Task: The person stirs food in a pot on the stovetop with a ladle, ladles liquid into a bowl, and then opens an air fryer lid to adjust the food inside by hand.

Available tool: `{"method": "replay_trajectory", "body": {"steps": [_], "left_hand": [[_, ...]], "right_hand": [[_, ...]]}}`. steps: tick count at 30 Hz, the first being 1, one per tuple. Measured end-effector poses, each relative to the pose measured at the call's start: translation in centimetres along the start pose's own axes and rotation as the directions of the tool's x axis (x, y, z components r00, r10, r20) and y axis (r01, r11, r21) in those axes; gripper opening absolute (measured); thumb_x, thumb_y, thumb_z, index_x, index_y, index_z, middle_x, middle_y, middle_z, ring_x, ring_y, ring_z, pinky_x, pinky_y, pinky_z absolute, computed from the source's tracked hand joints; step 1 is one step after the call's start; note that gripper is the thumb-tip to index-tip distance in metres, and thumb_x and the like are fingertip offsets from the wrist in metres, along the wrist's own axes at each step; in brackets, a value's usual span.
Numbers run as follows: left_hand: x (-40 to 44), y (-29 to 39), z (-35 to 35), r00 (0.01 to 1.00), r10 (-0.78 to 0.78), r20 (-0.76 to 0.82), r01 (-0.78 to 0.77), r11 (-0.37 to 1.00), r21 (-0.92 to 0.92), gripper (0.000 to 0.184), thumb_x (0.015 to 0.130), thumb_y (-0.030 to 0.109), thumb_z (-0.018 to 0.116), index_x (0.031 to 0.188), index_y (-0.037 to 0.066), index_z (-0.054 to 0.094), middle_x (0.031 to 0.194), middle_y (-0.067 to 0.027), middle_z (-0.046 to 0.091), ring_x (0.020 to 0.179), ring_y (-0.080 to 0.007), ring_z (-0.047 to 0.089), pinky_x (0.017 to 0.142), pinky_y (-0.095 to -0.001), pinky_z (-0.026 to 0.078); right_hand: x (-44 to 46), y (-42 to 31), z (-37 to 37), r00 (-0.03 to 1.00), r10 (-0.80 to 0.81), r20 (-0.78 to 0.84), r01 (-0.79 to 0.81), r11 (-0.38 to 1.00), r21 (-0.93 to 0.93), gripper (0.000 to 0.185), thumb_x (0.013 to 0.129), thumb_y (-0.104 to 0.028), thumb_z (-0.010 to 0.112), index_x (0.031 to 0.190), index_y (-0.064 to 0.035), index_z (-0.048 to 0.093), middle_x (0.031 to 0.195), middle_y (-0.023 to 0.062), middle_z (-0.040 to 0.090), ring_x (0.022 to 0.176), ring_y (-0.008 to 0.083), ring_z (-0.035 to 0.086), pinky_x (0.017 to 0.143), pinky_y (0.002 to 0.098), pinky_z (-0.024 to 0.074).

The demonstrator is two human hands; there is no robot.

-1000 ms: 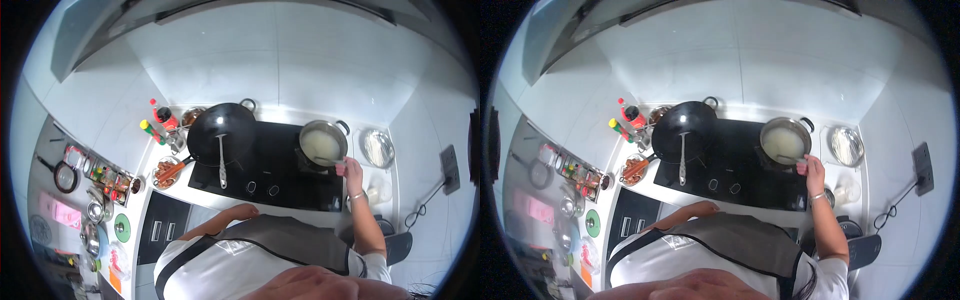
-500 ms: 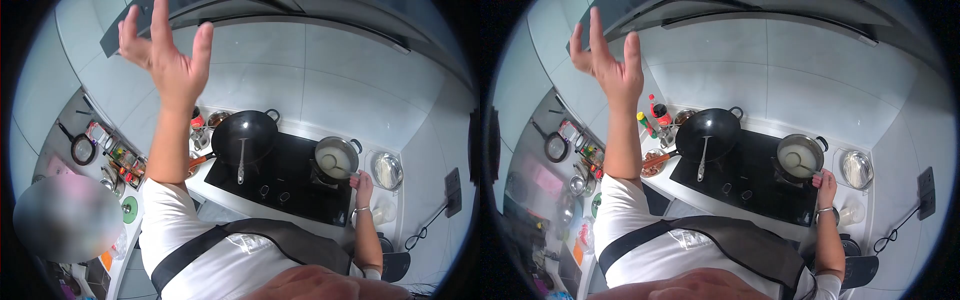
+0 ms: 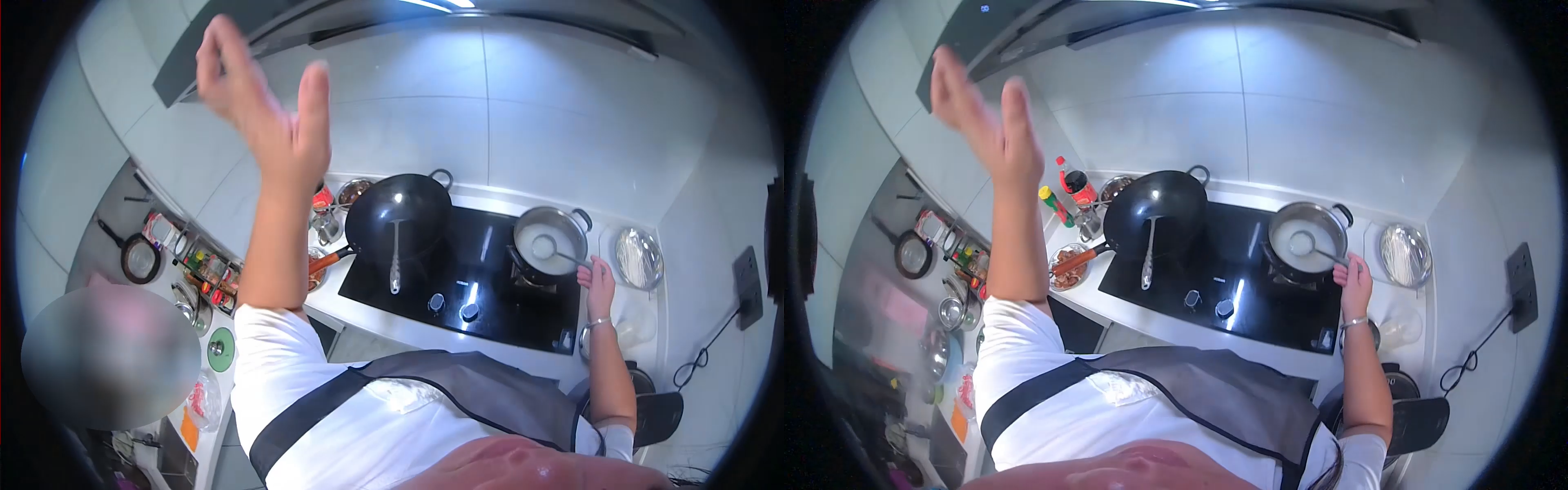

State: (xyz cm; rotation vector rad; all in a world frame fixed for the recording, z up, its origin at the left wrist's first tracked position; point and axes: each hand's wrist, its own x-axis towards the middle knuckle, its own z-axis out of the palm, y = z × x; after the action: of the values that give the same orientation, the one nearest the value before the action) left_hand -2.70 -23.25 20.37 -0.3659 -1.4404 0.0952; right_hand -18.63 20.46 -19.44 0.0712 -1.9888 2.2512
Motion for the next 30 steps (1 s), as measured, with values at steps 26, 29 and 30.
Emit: {"method": "replay_trajectory", "body": {"steps": [26,29,30], "left_hand": [[-48.1,15.6,-10.6,-0.513,0.012,0.858,0.790,0.398,0.467,0.039,0.096,0.037,0.061,0.083,0.001,0.068,0.068,-0.0107,0.068,0.059,-0.0209,0.066,0.057,-0.0344,0.052],[-49.8,14.8,-9.5,-0.644,0.129,0.754,0.764,0.149,0.627,0.046,0.098,0.041,0.058,0.081,0.000,0.067,0.062,-0.0072,0.065,0.052,-0.0149,0.063,0.050,-0.0287,0.051],[-50.5,14.5,-9.2,-0.685,0.188,0.704,0.722,0.048,0.690,0.048,0.099,0.043,0.056,0.080,0.000,0.067,0.061,-0.0060,0.064,0.050,-0.0130,0.061,0.048,-0.0267,0.050]], "right_hand": [[-1.1,-2.4,1.8,0.969,-0.220,0.116,0.242,0.728,-0.642,0.021,0.101,-0.016,0.051,0.114,-0.0052,0.064,0.096,0.0138,0.071,0.085,0.0263,0.070,0.077,0.0348,0.0540],[-1.1,-3.1,2.7,0.984,-0.159,0.077,0.174,0.800,-0.574,0.021,0.102,-0.019,0.051,0.110,-0.0037,0.063,0.088,0.0112,0.071,0.078,0.0217,0.070,0.073,0.0315,0.0542],[-1.1,-3.2,3.2,0.986,-0.153,0.062,0.162,0.834,-0.527,0.021,0.103,-0.020,0.050,0.109,-0.0032,0.062,0.086,0.0103,0.071,0.076,0.0195,0.069,0.071,0.0301,0.0539]]}}
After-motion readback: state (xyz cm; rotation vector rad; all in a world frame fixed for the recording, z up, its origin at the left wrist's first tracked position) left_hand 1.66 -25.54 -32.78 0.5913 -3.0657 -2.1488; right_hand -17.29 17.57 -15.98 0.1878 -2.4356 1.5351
